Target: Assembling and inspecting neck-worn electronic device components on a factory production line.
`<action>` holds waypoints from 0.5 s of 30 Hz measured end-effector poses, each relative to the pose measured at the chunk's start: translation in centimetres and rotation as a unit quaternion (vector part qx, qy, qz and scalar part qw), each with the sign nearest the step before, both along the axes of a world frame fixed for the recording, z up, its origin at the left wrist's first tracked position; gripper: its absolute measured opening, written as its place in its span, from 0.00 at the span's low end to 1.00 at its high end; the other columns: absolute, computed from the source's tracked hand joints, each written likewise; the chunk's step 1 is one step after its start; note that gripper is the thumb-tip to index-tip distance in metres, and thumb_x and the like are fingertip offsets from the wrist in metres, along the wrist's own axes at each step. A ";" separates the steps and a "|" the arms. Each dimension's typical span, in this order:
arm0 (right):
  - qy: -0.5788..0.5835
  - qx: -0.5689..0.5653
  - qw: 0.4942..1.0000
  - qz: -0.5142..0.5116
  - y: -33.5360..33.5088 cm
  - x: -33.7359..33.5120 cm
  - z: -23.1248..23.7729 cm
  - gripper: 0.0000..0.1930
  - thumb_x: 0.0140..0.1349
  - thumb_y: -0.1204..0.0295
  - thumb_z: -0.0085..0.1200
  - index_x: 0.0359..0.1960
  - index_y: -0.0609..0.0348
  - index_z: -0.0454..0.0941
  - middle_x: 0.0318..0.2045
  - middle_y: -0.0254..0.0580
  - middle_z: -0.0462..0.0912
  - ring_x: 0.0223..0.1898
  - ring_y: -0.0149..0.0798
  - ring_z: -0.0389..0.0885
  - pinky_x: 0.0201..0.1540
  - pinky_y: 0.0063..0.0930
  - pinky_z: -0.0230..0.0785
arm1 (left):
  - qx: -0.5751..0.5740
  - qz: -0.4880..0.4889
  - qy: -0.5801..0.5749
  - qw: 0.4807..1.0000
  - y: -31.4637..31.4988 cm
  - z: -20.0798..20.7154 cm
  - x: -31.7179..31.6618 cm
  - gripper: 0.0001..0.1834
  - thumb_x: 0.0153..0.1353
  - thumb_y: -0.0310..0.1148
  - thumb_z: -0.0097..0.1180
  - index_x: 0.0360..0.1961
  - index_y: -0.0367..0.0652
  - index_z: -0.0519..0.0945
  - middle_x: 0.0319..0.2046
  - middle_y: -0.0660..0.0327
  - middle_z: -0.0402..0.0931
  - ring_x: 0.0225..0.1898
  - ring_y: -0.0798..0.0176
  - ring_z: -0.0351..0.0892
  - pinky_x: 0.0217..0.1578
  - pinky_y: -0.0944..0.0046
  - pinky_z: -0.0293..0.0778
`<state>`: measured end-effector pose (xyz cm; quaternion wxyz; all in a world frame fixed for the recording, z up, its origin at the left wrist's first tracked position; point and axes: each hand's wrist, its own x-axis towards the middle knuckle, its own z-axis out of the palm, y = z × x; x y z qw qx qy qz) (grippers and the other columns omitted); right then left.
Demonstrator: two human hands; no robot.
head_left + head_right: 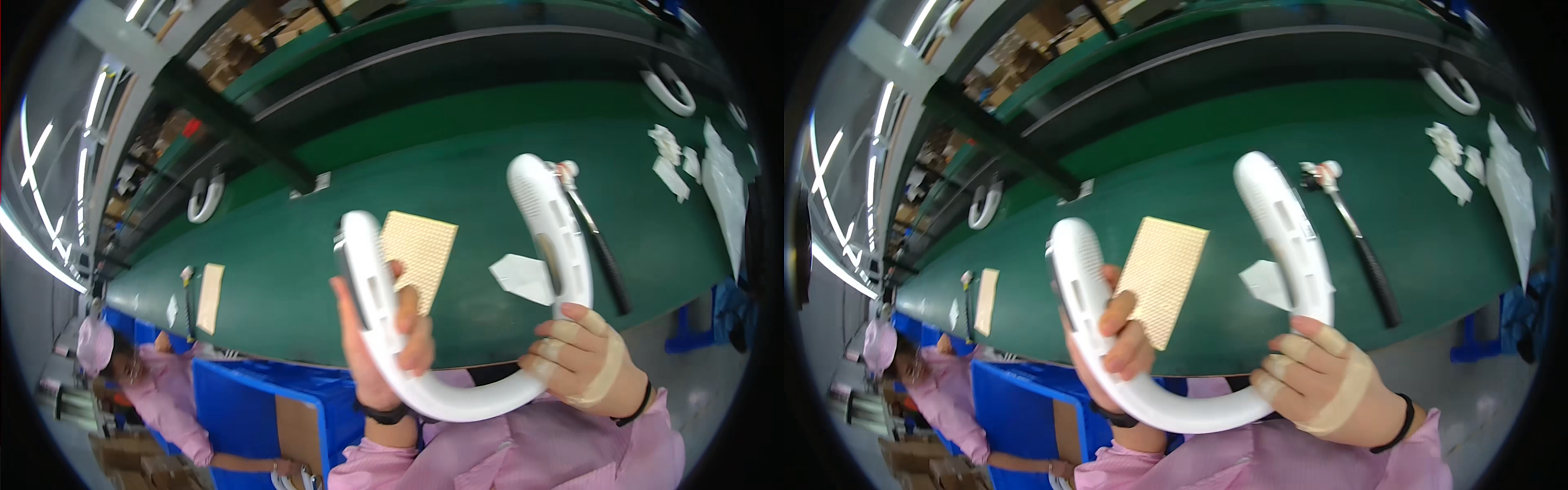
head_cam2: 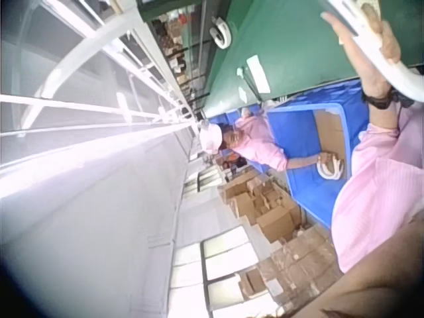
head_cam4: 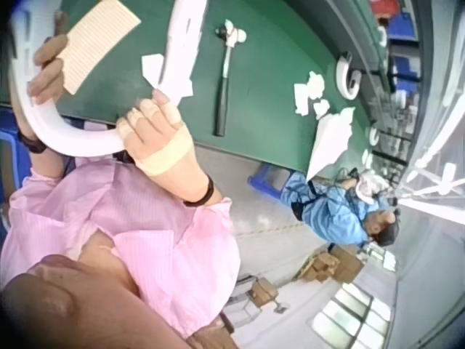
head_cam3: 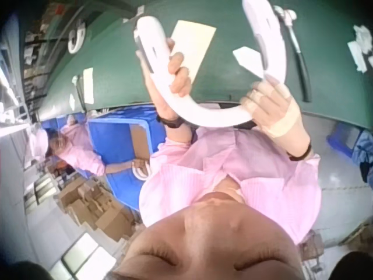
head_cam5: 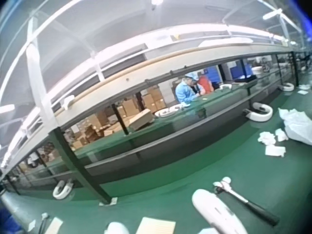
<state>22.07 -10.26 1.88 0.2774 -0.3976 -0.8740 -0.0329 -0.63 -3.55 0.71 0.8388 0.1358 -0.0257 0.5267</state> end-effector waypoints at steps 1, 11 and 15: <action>0.009 0.000 1.000 0.021 0.1 0.2 0.1 0.10 0.41 0.72 0.54 0.30 0.51 0.77 0.30 0.31 0.76 0.38 0.33 0.75 0.52 0.36 0.67 | -0.048 0.012 -0.010 0.999 -0.3 0.3 -0.4 0.30 0.66 0.54 0.27 0.55 0.38 0.59 0.24 0.58 0.62 0.13 0.63 0.62 0.10 0.64 0.60; -0.016 0.023 0.996 0.086 -0.2 -0.4 -0.2 0.08 0.39 0.73 0.53 0.24 0.61 0.76 0.21 0.33 0.74 0.34 0.33 0.77 0.61 0.40 0.62 | 0.045 -0.043 -0.138 0.988 0.9 -4.2 -0.7 0.23 0.67 0.33 0.34 0.61 0.36 0.53 0.29 0.53 0.68 0.20 0.59 0.73 0.19 0.63 0.71; -0.054 0.027 0.993 0.102 0.1 -0.1 0.3 0.07 0.41 0.73 0.53 0.24 0.61 0.77 0.21 0.34 0.74 0.32 0.34 0.77 0.60 0.38 0.62 | 0.053 -0.039 -0.151 0.986 1.2 -4.7 -0.4 0.23 0.67 0.33 0.35 0.61 0.36 0.53 0.29 0.53 0.68 0.19 0.60 0.73 0.19 0.64 0.71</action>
